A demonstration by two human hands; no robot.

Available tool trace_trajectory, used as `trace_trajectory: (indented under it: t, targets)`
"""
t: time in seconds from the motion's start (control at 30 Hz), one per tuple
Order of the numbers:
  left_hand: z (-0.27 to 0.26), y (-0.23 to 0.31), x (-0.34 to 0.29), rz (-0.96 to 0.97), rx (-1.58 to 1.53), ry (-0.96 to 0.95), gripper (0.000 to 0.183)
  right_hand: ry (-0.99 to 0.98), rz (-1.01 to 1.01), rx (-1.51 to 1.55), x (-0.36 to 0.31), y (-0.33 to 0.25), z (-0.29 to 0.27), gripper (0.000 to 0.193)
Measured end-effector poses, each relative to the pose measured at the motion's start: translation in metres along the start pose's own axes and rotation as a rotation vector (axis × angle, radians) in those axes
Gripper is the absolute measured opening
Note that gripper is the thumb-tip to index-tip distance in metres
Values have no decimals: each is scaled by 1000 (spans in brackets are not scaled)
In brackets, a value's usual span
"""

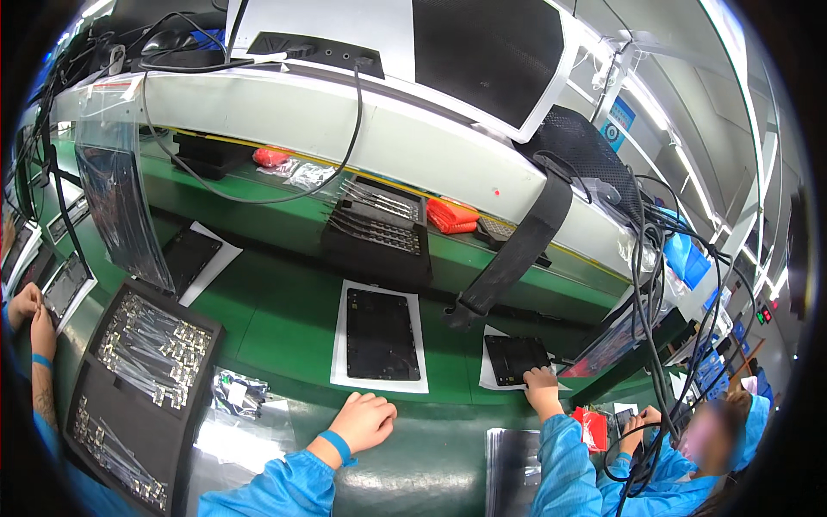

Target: The person assembles components into a tablet device by hand, taking electronic components from a tray and placing them into the tablet.

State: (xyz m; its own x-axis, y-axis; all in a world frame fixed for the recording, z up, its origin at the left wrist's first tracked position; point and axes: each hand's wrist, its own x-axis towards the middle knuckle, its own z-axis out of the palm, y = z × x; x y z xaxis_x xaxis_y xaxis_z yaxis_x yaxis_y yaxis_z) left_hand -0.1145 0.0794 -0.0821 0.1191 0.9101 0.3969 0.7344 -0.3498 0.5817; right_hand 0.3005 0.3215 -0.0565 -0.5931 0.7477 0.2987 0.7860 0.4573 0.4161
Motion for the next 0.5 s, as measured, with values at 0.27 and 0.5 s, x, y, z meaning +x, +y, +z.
trace_trajectory:
  t: [0.27,0.5]
  targets:
    - [-2,-1,2,-6,12,-3,9,-10,-139,132,12,-9,-33,27]
    - [6,10,3,-127,-248,117,17,130,-180,209,3,-57,-107,30]
